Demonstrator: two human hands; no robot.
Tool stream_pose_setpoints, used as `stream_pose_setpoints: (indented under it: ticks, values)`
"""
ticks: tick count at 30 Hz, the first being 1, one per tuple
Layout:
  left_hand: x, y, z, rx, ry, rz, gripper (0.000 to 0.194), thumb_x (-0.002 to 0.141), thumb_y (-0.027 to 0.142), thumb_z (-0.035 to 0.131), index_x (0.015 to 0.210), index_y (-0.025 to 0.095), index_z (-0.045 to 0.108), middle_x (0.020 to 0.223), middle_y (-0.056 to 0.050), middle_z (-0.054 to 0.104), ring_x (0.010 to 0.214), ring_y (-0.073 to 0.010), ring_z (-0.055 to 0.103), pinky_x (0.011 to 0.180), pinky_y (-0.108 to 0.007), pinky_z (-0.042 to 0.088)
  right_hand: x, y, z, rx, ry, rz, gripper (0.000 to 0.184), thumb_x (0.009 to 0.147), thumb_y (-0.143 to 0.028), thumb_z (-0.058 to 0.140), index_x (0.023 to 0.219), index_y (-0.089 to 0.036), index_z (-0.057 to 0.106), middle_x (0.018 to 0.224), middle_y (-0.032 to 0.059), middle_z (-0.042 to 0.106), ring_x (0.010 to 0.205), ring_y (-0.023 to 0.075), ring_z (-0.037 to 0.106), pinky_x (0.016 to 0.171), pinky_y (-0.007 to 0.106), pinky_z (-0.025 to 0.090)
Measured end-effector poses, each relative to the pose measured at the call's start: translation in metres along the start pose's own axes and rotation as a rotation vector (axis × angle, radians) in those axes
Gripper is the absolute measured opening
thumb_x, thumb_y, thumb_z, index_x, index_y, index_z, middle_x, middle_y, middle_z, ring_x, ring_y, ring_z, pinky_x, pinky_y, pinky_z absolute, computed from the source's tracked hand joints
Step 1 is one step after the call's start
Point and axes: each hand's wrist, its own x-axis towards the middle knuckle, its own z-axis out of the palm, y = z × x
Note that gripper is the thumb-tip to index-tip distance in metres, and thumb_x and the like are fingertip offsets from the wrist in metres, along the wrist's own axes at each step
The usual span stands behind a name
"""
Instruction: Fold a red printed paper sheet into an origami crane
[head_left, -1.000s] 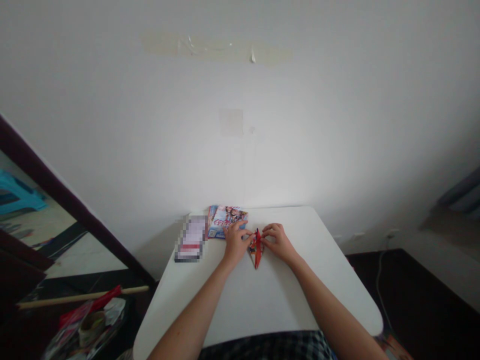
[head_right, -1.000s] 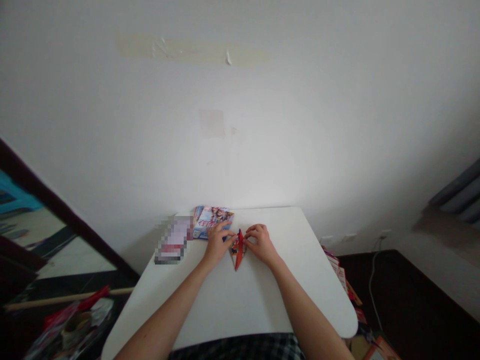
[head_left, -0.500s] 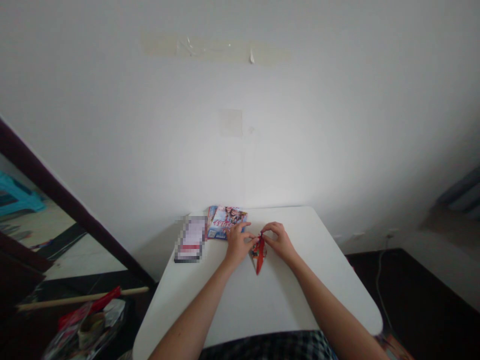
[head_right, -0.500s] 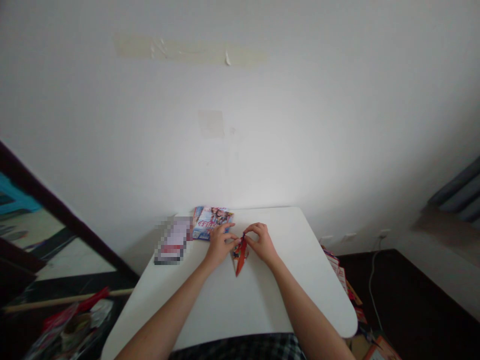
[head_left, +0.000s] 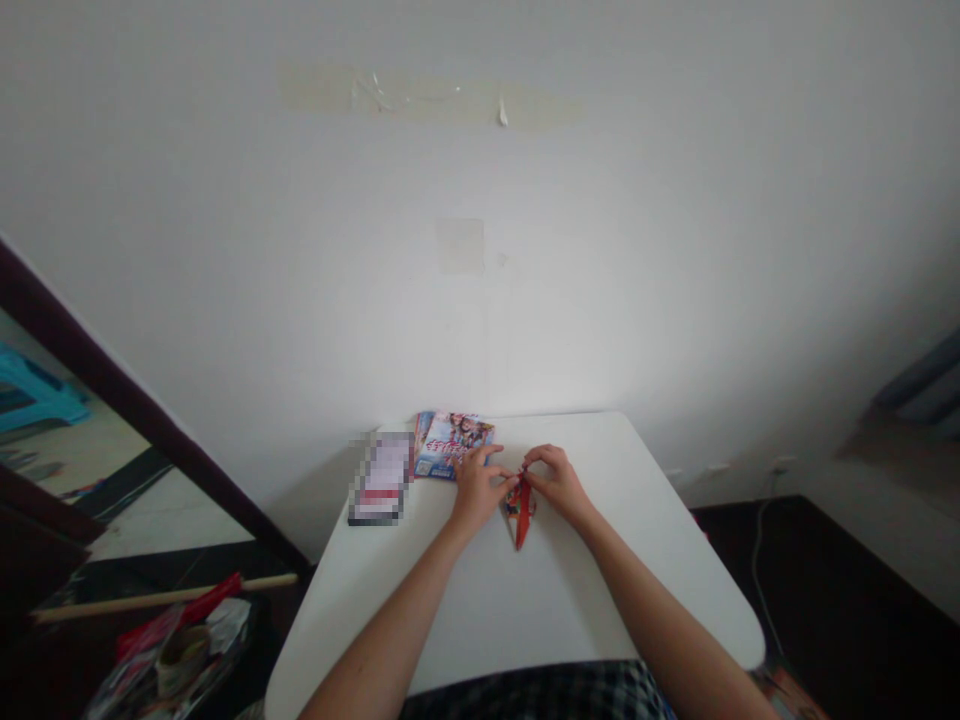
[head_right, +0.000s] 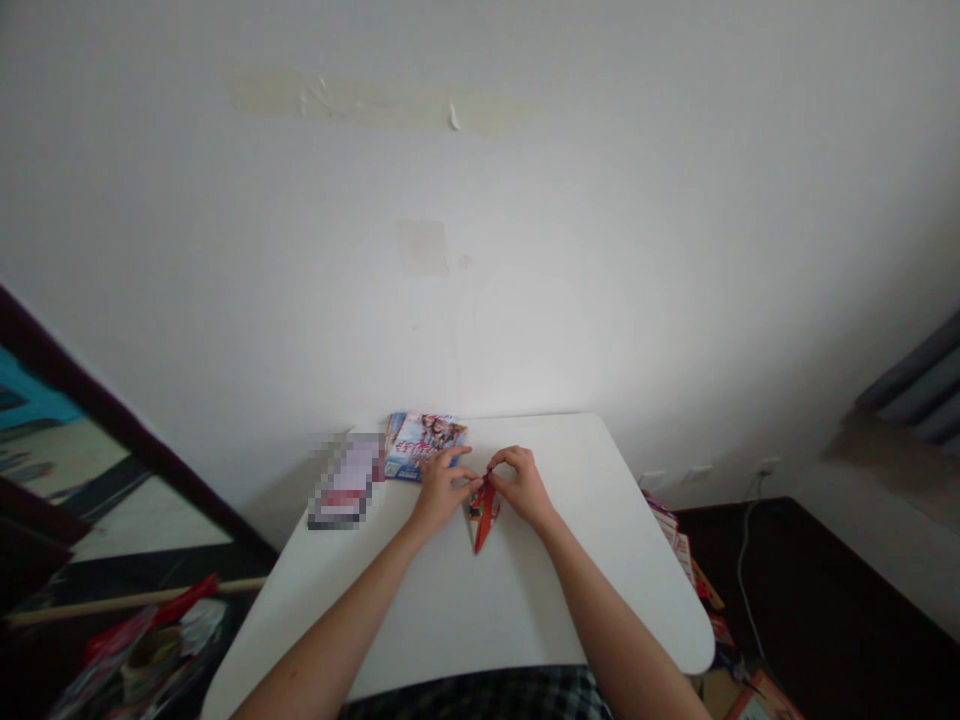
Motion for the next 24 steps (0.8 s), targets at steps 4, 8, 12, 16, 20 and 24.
stream_pose_setpoints:
  ticks: [4, 8, 12, 16, 20, 24]
  values:
    - [0.0004, 0.0000, 0.0010, 0.005, 0.009, -0.002, 0.005, 0.079, 0.029, 0.076, 0.075, 0.029, 0.079, 0.132, -0.004, 0.064, 0.128, -0.0295, 0.049, 0.115, -0.063, 0.026, 0.0000, -0.0004, -0.0003, 0.016, 0.010, 0.018, 0.007, 0.079, -0.021, 0.066, 0.085, -0.024, 0.069, 0.096, 0.0033, 0.069, 0.099, 0.0213, 0.061, 0.096, 0.039, 0.042]
    - [0.0012, -0.0016, 0.0018, 0.002, 0.008, 0.006, 0.004, 0.078, 0.029, 0.077, 0.076, 0.029, 0.079, 0.132, -0.004, 0.064, 0.128, -0.0289, 0.050, 0.114, -0.062, 0.028, -0.0001, -0.0002, -0.0005, 0.037, 0.017, 0.028, 0.006, 0.080, -0.024, 0.067, 0.086, -0.024, 0.070, 0.096, 0.0040, 0.069, 0.099, 0.0217, 0.061, 0.095, 0.039, 0.044]
    - [0.0012, -0.0035, 0.0020, 0.009, 0.016, 0.015, 0.004, 0.079, 0.030, 0.076, 0.076, 0.029, 0.079, 0.131, -0.004, 0.065, 0.128, -0.0282, 0.050, 0.114, -0.060, 0.028, 0.0007, -0.0002, -0.0021, 0.039, 0.019, 0.023, 0.007, 0.082, -0.029, 0.068, 0.086, -0.024, 0.071, 0.096, 0.0045, 0.070, 0.099, 0.0221, 0.061, 0.096, 0.040, 0.044]
    - [0.0013, -0.0061, 0.0024, 0.000, 0.054, 0.005, 0.006, 0.080, 0.031, 0.075, 0.077, 0.028, 0.079, 0.130, -0.004, 0.065, 0.126, -0.0273, 0.052, 0.114, -0.058, 0.031, 0.0021, 0.0028, -0.0047, 0.015, 0.026, 0.036, 0.013, 0.082, -0.034, 0.070, 0.092, -0.025, 0.073, 0.097, 0.0051, 0.071, 0.100, 0.0232, 0.061, 0.096, 0.042, 0.044]
    - [0.0021, -0.0088, 0.0040, -0.019, 0.102, 0.000, 0.007, 0.081, 0.032, 0.073, 0.079, 0.028, 0.079, 0.127, -0.005, 0.067, 0.123, -0.0261, 0.055, 0.113, -0.055, 0.034, 0.0013, 0.0073, -0.0036, -0.025, 0.020, 0.027, 0.010, 0.084, -0.032, 0.069, 0.087, -0.025, 0.075, 0.097, 0.0068, 0.070, 0.101, 0.0238, 0.061, 0.097, 0.042, 0.044]
    - [0.0021, -0.0092, 0.0043, -0.013, 0.115, -0.001, 0.009, 0.082, 0.033, 0.073, 0.081, 0.029, 0.080, 0.126, -0.004, 0.067, 0.122, -0.0261, 0.056, 0.113, -0.055, 0.033, -0.0005, 0.0077, -0.0001, -0.054, 0.002, 0.008, 0.007, 0.082, -0.031, 0.070, 0.083, -0.024, 0.075, 0.097, 0.0070, 0.069, 0.102, 0.0238, 0.060, 0.097, 0.042, 0.045]
